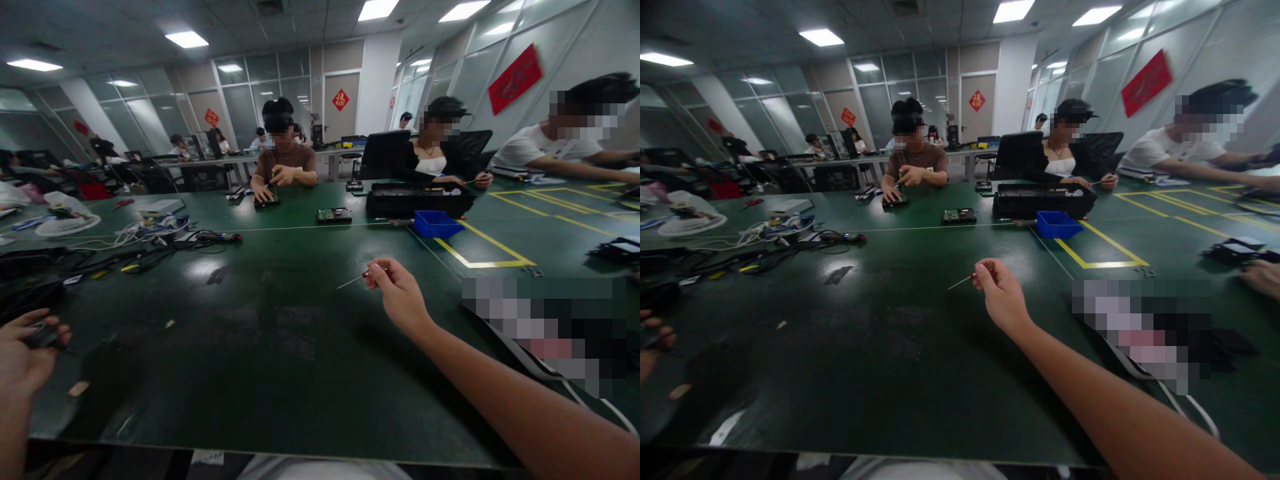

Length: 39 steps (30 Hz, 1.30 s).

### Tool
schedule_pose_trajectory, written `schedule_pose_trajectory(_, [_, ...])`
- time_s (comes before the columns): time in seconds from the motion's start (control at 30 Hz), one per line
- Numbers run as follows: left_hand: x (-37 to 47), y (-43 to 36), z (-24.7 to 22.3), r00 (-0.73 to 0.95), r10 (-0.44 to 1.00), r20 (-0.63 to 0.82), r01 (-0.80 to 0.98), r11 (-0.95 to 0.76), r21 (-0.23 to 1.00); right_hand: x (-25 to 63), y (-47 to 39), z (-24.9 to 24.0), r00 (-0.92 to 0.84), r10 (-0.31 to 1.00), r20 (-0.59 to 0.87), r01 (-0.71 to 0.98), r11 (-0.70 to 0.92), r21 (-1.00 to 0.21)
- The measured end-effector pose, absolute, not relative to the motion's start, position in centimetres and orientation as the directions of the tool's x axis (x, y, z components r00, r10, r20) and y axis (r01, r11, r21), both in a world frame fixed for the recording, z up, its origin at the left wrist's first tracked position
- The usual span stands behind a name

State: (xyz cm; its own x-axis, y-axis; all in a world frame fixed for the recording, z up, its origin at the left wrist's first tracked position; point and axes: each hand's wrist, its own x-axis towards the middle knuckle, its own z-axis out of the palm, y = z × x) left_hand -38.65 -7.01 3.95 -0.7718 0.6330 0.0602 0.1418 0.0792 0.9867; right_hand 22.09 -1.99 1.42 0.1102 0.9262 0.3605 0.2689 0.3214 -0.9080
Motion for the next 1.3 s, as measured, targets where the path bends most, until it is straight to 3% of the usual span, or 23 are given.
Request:
schedule_pose_trajectory(0.1, [-35.4, -6.7, 5.1, -0.791, 0.612, -0.013, -0.013, 0.004, 1.000, 22.1, -2.1, 1.5, 0.103, 0.929, 0.355, 0.279, 0.316, -0.907])
schedule_pose_trajectory(0.27, [-29.9, -4.9, 6.8, -0.756, 0.653, -0.034, -0.098, -0.062, 0.993, 21.9, -2.4, 1.9, 0.106, 0.934, 0.341, 0.306, 0.295, -0.905])
schedule_pose_trajectory(0.5, [-20.3, -1.9, 7.6, -0.443, 0.896, -0.029, -0.150, -0.042, 0.988, 22.0, -2.6, 2.0, 0.101, 0.931, 0.351, 0.324, 0.302, -0.896])
schedule_pose_trajectory(0.7, [-10.4, -0.1, 7.0, -0.087, 0.995, 0.057, -0.071, -0.063, 0.995, 22.1, -2.6, 2.1, 0.107, 0.927, 0.361, 0.318, 0.312, -0.895])
schedule_pose_trajectory(0.93, [-0.6, -0.4, 5.5, 0.264, 0.964, 0.042, -0.030, -0.036, 0.999, 22.1, -2.6, 2.0, 0.159, 0.915, 0.371, 0.312, 0.310, -0.898])
schedule_pose_trajectory(1.13, [1.9, -0.9, 2.8, 0.306, 0.934, 0.184, 0.265, -0.269, 0.926, 22.0, -2.7, 2.2, 0.123, 0.928, 0.353, 0.343, 0.294, -0.892])
schedule_pose_trajectory(1.3, [0.9, -0.3, 0.3, 0.310, 0.935, 0.172, 0.277, -0.262, 0.925, 22.0, -3.1, 2.3, 0.081, 0.926, 0.368, 0.355, 0.319, -0.879])
